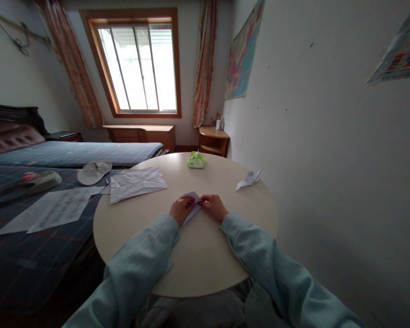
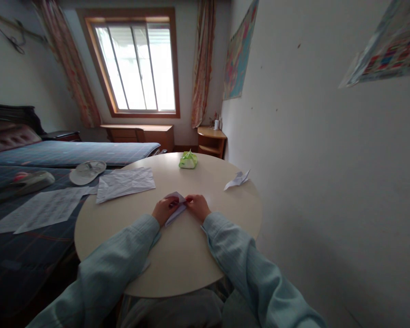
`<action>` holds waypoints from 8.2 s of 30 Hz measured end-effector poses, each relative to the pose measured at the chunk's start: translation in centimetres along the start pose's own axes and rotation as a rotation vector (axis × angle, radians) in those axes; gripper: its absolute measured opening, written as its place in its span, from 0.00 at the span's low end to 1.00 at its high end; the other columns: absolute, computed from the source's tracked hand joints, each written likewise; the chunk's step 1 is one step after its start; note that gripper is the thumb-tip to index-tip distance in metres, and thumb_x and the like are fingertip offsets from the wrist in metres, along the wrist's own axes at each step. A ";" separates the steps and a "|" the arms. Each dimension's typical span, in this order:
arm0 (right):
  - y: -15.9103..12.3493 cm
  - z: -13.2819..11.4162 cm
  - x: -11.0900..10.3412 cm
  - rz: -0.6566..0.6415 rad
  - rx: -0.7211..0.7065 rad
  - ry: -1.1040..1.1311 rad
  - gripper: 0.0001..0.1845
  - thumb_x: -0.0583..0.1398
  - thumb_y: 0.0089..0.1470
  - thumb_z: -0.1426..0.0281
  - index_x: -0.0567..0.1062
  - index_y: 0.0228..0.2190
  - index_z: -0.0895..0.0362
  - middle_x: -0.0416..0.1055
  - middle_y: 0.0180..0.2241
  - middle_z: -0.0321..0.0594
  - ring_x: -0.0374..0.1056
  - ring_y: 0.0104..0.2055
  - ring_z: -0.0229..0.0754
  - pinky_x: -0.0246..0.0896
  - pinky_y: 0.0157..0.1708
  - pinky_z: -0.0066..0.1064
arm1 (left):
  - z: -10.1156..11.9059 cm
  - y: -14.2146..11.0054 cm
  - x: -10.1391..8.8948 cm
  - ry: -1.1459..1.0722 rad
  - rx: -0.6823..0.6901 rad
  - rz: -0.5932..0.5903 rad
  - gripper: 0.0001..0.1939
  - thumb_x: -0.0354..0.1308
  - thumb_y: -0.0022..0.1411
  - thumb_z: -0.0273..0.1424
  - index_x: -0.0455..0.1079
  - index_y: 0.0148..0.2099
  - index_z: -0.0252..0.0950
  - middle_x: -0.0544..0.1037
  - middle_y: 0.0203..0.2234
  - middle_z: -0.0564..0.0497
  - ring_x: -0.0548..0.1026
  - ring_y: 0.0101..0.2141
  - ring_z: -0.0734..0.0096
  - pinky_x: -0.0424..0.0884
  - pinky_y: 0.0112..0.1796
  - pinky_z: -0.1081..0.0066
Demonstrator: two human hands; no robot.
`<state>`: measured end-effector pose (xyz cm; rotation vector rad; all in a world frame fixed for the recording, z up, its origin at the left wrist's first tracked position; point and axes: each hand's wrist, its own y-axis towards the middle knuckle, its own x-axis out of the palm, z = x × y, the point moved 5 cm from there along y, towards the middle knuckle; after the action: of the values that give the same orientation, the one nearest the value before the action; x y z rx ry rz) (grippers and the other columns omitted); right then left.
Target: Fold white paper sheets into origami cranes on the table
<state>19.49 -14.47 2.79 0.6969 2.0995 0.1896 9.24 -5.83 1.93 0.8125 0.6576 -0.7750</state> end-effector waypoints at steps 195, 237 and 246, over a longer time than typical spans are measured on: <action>-0.2 0.9 -0.3 -0.012 0.158 -0.188 0.12 0.54 0.45 0.73 0.66 0.36 0.57 0.70 0.33 0.40 0.65 0.35 0.40 0.53 0.32 0.25 | 1.4 -0.6 0.1 0.051 0.163 -0.178 0.21 0.59 0.42 0.43 0.70 0.40 0.42 0.69 0.37 0.50 0.65 0.40 0.66 0.61 0.44 0.67; -0.5 -0.9 1.3 -0.185 -0.128 0.280 0.12 0.58 0.37 0.75 0.72 0.30 0.61 0.69 0.24 0.33 0.61 0.25 0.33 0.56 0.25 0.23 | 1.8 -0.5 -1.5 -0.098 0.279 0.203 0.13 0.51 0.54 0.37 0.69 0.25 0.34 0.68 0.20 0.54 0.63 0.20 0.81 0.60 0.23 0.79; -0.9 -1.5 1.4 -0.107 -0.216 0.168 0.14 0.58 0.40 0.74 0.71 0.34 0.58 0.71 0.28 0.36 0.65 0.29 0.37 0.58 0.30 0.26 | 4.0 -1.3 -3.1 -0.167 0.478 0.457 0.07 0.53 0.54 0.31 0.71 0.29 0.36 0.72 0.23 0.51 0.69 0.25 0.77 0.66 0.25 0.77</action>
<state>17.29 -14.33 2.37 0.4517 2.2274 0.4207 7.32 -8.59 5.90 1.2632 0.1174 -0.5745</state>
